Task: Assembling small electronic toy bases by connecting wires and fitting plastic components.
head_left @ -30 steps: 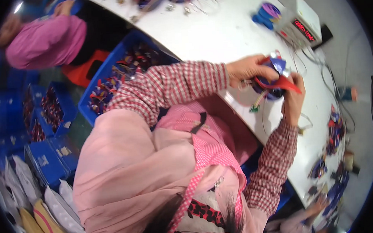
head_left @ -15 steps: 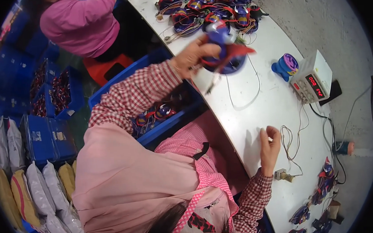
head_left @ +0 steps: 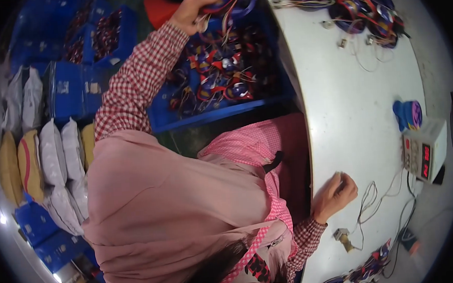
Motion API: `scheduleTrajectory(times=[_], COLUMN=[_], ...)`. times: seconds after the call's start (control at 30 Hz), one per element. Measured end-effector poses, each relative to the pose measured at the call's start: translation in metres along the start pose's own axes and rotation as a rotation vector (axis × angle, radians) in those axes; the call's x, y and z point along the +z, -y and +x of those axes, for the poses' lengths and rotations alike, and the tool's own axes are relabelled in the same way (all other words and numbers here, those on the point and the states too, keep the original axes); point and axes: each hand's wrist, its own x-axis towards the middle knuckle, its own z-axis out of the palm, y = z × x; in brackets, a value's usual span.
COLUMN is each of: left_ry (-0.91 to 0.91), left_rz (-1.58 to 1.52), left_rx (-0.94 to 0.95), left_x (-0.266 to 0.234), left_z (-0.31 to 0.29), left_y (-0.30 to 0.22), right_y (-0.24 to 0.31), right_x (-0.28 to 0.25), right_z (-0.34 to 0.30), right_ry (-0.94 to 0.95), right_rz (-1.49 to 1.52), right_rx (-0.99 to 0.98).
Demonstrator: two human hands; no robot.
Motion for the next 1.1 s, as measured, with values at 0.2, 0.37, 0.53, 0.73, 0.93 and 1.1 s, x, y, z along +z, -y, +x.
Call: scheduleTrajectory(times=[0.2, 0.37, 0.53, 0.73, 0.93, 1.1], left_ry=[-0.498, -0.606, -0.170, -0.094, -0.389, 0.174], left_rz=[0.209, 0.265, 0.124, 0.412, 1.093, 0.815], left_rx=[-0.084, -0.246, -0.295, -0.334, -0.095, -0.009], left_x=[-0.110, -0.109, -0.121, -0.178, -0.119, 0.158], left_z=[-0.069, -0.033, 0.003, -0.012, -0.005, -0.011], left_y=[0.080, 0.147, 0.224, 0.232, 0.205, 0.108], right_y=[-0.001, 0.001, -0.014, -0.003, 0.019, -0.061], right_x=[0.006, 0.001, -0.002, 0.012, -0.070, -0.154], right_z=[0.004, -0.002, -0.010, 0.007, -0.030, -0.077], right_ry=[0.037, 0.019, -0.024, -0.070, -0.286, -0.683], right_rz=[-0.053, -0.082, -0.207, -0.065, 0.179, 0.188], right_rx=[-0.086, -0.049, -0.125, -0.129, -0.081, 0.182])
